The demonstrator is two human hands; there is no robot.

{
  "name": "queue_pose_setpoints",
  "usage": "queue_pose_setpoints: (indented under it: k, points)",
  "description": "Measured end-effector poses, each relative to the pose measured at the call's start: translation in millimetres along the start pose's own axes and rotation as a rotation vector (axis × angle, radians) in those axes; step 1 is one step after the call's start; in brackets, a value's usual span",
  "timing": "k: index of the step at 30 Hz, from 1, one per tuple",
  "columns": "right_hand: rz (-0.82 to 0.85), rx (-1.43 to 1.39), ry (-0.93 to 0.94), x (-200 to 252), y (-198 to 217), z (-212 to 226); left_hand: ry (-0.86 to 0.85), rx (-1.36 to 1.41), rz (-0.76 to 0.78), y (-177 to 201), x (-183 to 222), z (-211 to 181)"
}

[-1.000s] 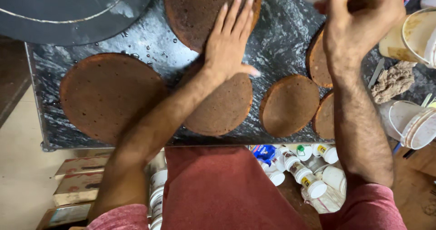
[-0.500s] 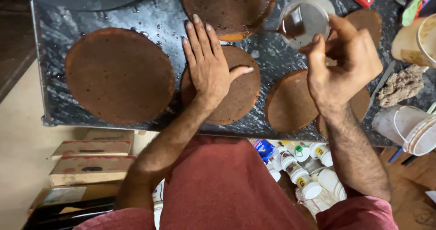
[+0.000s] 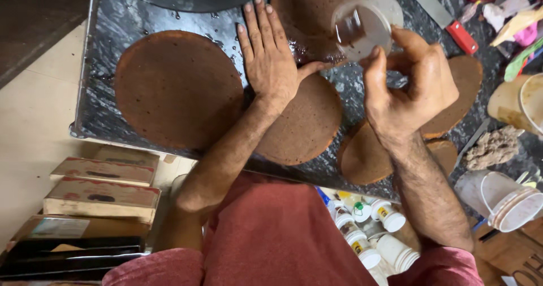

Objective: The person prepares cake layers by pouring a dark liquid from a bottle into a small cup, dipping their hand into a larger bucket of liquid, and then patting the liquid onto the surfaces of multiple circular cake rounds.

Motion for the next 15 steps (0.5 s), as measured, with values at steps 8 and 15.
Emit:
queue_pose_setpoints:
  k: [8, 15]
  points:
    - [-0.176, 0.011, 0.337, -50, -38, -56, -0.006, -0.009, -0.053, 0, -41, 0]
    - [-0.106, 0.213, 0.321, -52, 0, -86, -0.217, -0.055, 0.163, 2, -62, -36]
Point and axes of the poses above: each hand's wrist, its own x-axis away from the middle knuckle, its own y-axis out of the back of the hand, z = x × y, the point moved 1 cm from there along -x, towards the middle knuckle, and after that the axes turned 10 degrees about -x, right-handed, at the moved point
